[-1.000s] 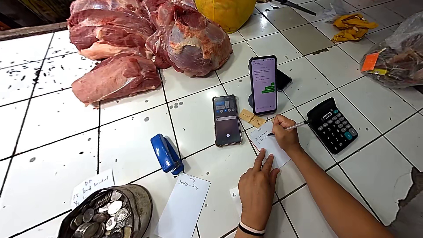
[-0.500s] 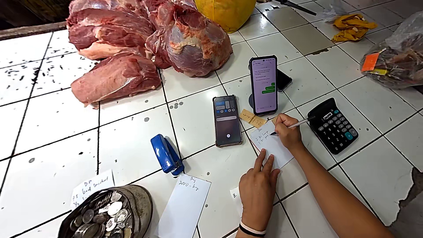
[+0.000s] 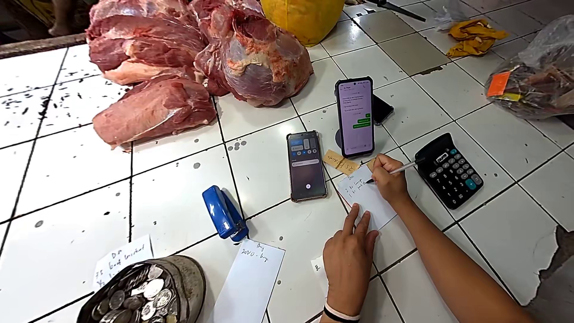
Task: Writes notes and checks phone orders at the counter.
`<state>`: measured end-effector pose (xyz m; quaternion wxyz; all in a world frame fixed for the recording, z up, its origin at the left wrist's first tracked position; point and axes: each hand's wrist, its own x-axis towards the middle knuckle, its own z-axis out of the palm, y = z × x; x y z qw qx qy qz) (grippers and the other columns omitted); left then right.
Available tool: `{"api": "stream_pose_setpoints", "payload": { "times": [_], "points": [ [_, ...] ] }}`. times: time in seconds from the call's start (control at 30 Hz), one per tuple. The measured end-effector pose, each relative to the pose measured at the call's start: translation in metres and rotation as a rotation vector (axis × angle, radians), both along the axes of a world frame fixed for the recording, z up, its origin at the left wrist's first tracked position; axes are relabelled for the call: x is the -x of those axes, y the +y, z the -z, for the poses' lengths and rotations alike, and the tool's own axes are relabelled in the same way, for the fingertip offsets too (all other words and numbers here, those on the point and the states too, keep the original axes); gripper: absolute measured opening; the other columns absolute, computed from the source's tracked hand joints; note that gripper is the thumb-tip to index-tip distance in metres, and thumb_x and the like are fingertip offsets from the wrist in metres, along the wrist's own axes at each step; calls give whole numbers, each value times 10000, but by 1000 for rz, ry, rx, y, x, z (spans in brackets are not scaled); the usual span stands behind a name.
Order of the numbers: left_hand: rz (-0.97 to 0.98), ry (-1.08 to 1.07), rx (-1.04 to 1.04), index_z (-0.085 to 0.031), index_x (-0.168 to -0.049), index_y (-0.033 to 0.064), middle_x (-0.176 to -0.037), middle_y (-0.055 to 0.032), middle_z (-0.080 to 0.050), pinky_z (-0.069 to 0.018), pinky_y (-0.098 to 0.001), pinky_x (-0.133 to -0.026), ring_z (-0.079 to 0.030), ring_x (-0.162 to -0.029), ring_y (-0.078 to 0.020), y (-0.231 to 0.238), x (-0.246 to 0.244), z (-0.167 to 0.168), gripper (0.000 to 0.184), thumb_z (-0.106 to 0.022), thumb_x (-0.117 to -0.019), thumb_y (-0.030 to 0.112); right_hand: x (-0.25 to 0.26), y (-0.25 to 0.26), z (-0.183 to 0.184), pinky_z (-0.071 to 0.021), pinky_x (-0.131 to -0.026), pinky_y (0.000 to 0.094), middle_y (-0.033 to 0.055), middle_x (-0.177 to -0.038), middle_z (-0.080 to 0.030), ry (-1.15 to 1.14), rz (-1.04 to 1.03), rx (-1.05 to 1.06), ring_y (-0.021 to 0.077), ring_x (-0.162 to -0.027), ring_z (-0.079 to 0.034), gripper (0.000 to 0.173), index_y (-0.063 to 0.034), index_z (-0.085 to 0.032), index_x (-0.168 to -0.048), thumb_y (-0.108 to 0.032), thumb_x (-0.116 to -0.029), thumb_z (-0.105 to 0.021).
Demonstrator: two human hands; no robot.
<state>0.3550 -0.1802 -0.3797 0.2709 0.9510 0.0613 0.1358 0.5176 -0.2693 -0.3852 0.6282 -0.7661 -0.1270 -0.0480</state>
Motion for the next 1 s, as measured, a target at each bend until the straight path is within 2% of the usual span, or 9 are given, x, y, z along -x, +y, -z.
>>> {"api": "stream_pose_setpoints", "payload": {
  "times": [0.6, 0.73, 0.8, 0.9, 1.0],
  "points": [
    [-3, -20, -8, -795, -1178, 185, -1357, -5, -686, -480, -354, -456, -662, -563, -182, 0, 0, 1, 335, -710, -896, 345, 0, 2, -1, -276, -470, 146, -127, -501, -342, -13, 55, 31, -50, -457, -336, 293, -179, -395, -602, 18, -805, -470],
    [-4, -25, -9, -799, -1169, 186, -1360, -14, -684, -478, -356, -456, -660, -562, -179, 0, 0, 2, 329, -713, -892, 341, -2, 0, -1, -282, -445, 148, -128, -491, -373, 30, 63, -128, -42, -439, -343, 309, -192, -405, -587, 41, -784, -458],
    [-10, -25, -7, -799, -1168, 193, -1386, -41, -665, -476, -354, -453, -658, -558, -181, -1, 0, 1, 330, -719, -886, 346, -3, 0, -1, -284, -446, 150, -123, -492, -380, 38, 69, -159, -36, -439, -348, 311, -192, -402, -585, 45, -777, -461],
    [-25, -20, -7, -804, -1154, 223, -1442, -97, -617, -455, -347, -431, -645, -538, -177, -1, 0, 2, 324, -736, -870, 363, -1, 1, 0, -278, -464, 149, -127, -499, -342, -8, 71, -43, -46, -454, -335, 304, -184, -398, -598, 25, -805, -472],
    [-34, -22, -7, -808, -1141, 233, -1456, -116, -602, -454, -346, -428, -652, -544, -180, -1, 1, 2, 321, -741, -862, 376, -8, -6, 1, -304, -454, 158, -114, -510, -416, 63, 61, -212, -28, -455, -376, 298, -187, -419, -583, 35, -779, -454]
  ]
}}
